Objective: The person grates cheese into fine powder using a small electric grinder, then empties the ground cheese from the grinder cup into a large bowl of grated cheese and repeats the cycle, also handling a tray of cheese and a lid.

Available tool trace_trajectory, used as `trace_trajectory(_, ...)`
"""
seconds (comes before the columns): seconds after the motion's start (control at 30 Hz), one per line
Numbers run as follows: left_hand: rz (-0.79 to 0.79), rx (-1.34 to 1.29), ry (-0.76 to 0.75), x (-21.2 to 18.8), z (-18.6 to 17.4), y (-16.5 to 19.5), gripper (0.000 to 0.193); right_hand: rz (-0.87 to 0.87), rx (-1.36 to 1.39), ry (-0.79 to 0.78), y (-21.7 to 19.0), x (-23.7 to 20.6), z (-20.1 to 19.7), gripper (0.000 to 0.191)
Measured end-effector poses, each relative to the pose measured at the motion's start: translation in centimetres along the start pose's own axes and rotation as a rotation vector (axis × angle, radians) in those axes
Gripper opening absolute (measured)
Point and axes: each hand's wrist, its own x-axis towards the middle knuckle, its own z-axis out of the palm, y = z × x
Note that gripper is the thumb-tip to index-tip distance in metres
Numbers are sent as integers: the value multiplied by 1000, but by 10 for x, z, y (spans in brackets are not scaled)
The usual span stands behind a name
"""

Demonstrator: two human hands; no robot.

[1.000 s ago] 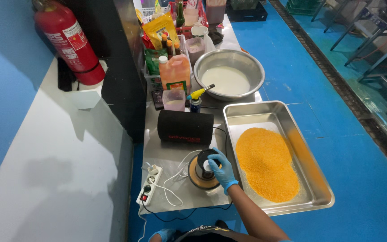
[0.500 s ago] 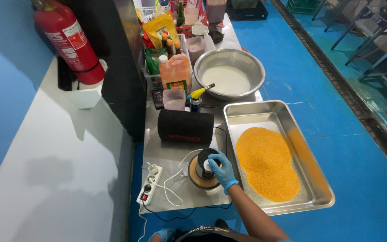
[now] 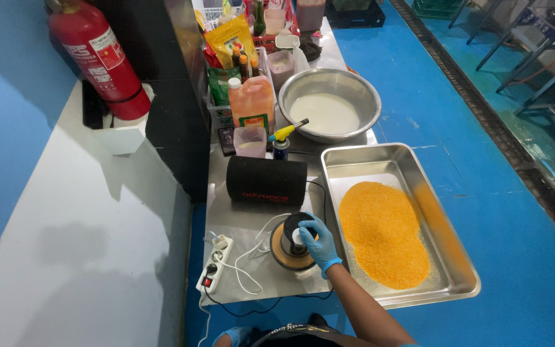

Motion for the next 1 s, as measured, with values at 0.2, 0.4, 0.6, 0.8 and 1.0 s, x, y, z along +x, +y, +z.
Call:
trace_trajectory(0.2, 98, 85, -23, 5, 1, -1, 43, -16, -16, 5, 3, 0, -1, 15)
trace_trajectory(0.4, 49, 38, 3, 5, 0, -3, 43, 1, 22, 10, 3, 0, 0, 15)
trace_trajectory(0.6, -58, -51, -66, -3, -5, 2, 45, 9, 14, 9, 2, -1, 0, 15)
trace_trajectory(0.8, -70, -43, -12, -9, -7, 3, 47, -10, 19, 21, 4, 0, 2, 14)
trace_trajectory(1.0, -58, -146, -103, 5, -4, -4, 49, 51, 33, 14, 5, -1, 1, 14)
